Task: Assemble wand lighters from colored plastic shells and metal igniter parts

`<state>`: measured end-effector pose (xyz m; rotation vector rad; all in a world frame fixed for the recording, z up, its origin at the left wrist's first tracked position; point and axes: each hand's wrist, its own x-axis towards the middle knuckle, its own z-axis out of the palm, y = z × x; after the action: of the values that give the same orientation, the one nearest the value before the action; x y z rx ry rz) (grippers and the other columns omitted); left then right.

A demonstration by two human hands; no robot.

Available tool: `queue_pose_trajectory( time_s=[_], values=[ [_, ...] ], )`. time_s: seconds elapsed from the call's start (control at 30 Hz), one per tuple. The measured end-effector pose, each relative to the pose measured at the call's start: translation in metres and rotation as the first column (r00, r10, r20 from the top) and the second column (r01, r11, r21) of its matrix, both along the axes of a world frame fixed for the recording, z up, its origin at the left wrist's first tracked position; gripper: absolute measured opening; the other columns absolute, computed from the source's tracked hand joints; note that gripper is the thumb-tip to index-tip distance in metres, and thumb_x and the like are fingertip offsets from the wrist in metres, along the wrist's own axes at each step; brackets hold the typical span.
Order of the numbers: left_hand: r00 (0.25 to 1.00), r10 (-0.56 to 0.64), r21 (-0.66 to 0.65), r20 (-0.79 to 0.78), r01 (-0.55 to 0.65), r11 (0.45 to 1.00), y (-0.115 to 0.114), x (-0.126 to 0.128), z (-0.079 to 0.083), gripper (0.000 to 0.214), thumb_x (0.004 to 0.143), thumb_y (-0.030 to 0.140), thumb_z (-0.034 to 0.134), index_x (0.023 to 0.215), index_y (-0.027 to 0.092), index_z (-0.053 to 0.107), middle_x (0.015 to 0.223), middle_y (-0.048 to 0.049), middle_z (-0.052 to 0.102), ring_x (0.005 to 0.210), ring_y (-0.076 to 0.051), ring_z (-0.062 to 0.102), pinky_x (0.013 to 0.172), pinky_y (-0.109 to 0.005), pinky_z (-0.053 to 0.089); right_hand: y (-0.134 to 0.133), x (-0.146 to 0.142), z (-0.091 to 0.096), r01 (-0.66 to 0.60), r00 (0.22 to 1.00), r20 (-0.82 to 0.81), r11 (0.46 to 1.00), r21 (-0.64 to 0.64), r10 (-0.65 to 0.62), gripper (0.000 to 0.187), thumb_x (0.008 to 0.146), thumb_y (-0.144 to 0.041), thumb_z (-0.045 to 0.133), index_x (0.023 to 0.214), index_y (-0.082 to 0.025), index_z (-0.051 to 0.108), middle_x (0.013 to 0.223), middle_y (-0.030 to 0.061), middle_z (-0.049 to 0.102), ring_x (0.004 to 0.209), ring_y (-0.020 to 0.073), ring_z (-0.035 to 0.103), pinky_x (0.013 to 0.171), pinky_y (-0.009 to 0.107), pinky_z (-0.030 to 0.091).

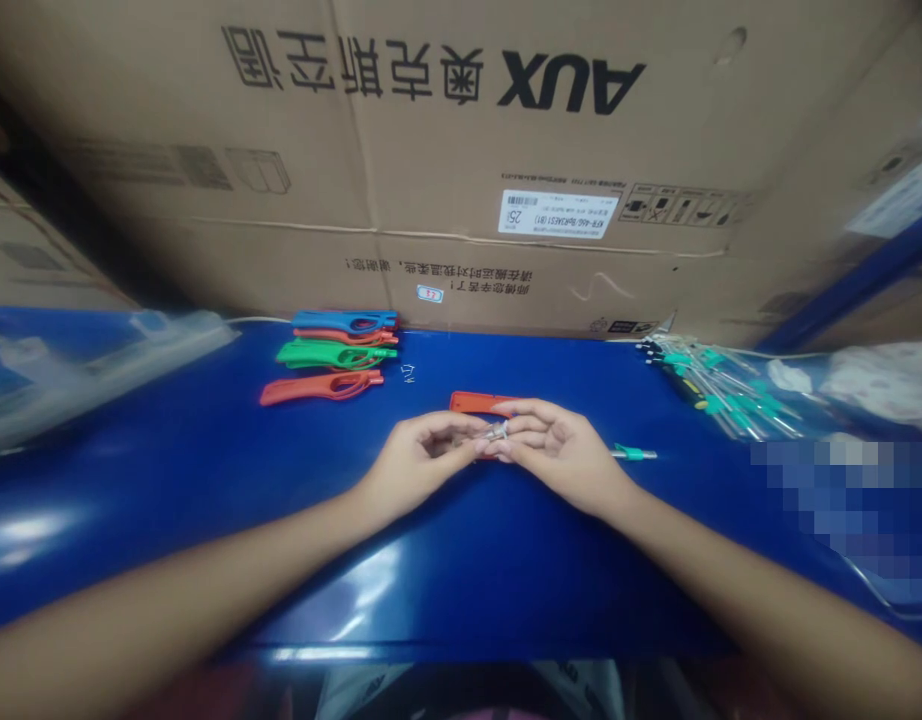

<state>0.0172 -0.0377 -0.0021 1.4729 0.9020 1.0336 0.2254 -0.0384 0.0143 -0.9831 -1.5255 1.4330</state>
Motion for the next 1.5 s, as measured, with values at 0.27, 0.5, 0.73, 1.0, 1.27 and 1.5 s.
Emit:
queue_pose_trajectory(
  time_s=[0.27, 0.5, 0.73, 1.0, 1.27, 1.5],
  values=[
    [0.970, 0.140, 0.202, -0.197, -0.100, 0.974, 0.014, -0.009, -0.002, 0.023, 0.087, 0.032, 0.073, 0.104, 0.017, 0.076, 0.103, -0.0074, 0.078, 0.093, -0.020, 0.074, 0.085, -0.030, 0.058, 0.010, 0.027, 0.006, -0.306, 0.722, 0.649, 0.731, 0.610, -0.240, 0.014, 0.088, -0.019, 0.064, 0.102, -0.020, 0.065, 0.100, 0.0068, 0.067, 0.094, 0.0223, 0.059, 0.080, 0.038, 0.051],
    [0.937, 0.139, 0.360, -0.322, -0.015, 0.933, 0.011, -0.012, 0.003, 0.020, 0.091, 0.029, 0.068, 0.107, 0.019, 0.077, 0.105, -0.0067, 0.077, 0.093, -0.019, 0.072, 0.084, -0.029, 0.057, 0.002, 0.024, 0.010, -0.402, 0.607, 0.767, 0.751, 0.523, -0.210, 0.011, 0.090, -0.024, 0.064, 0.101, -0.020, 0.063, 0.105, 0.0057, 0.064, 0.093, 0.0203, 0.062, 0.075, 0.032, 0.050],
    [0.929, 0.114, 0.424, -0.353, 0.050, 0.904, 0.009, -0.011, 0.005, 0.022, 0.094, 0.029, 0.064, 0.110, 0.020, 0.077, 0.108, -0.0074, 0.077, 0.095, -0.020, 0.072, 0.089, -0.031, 0.056, 0.001, 0.026, 0.008, -0.383, 0.622, 0.769, 0.800, 0.462, -0.146, 0.010, 0.095, -0.018, 0.055, 0.098, -0.020, 0.063, 0.103, 0.0056, 0.063, 0.076, 0.0148, 0.059, 0.066, 0.028, 0.047],
    [0.911, 0.100, 0.433, -0.399, 0.092, 0.897, 0.011, -0.011, 0.002, 0.023, 0.094, 0.028, 0.064, 0.112, 0.019, 0.076, 0.107, -0.0079, 0.077, 0.094, -0.019, 0.072, 0.085, -0.029, 0.056, 0.008, 0.023, 0.004, -0.105, 0.827, 0.554, 0.940, 0.323, -0.098, 0.009, 0.091, -0.026, 0.060, 0.089, -0.019, 0.065, 0.058, -0.0034, 0.057, 0.049, 0.0097, 0.051, 0.050, 0.023, 0.040],
    [0.911, 0.094, 0.413, -0.401, 0.088, 0.907, 0.011, -0.011, 0.001, 0.022, 0.094, 0.027, 0.064, 0.111, 0.020, 0.076, 0.105, -0.0067, 0.076, 0.092, -0.018, 0.071, 0.084, -0.028, 0.054, 0.010, 0.019, 0.001, -0.026, 0.911, 0.412, 0.988, 0.149, -0.038, 0.018, 0.089, -0.034, 0.064, 0.090, -0.017, 0.067, 0.059, -0.0023, 0.059, 0.046, 0.0098, 0.055, 0.045, 0.023, 0.044],
    [0.914, 0.096, 0.412, -0.394, 0.082, 0.907, 0.011, -0.011, 0.002, 0.020, 0.093, 0.026, 0.066, 0.109, 0.020, 0.076, 0.104, -0.0068, 0.076, 0.090, -0.018, 0.071, 0.082, -0.028, 0.055, 0.011, 0.019, -0.005, 0.009, 0.922, 0.380, 0.988, 0.156, -0.069, 0.022, 0.088, -0.037, 0.065, 0.089, -0.016, 0.066, 0.057, -0.0024, 0.057, 0.044, 0.0087, 0.052, 0.042, 0.022, 0.040]
  ],
)
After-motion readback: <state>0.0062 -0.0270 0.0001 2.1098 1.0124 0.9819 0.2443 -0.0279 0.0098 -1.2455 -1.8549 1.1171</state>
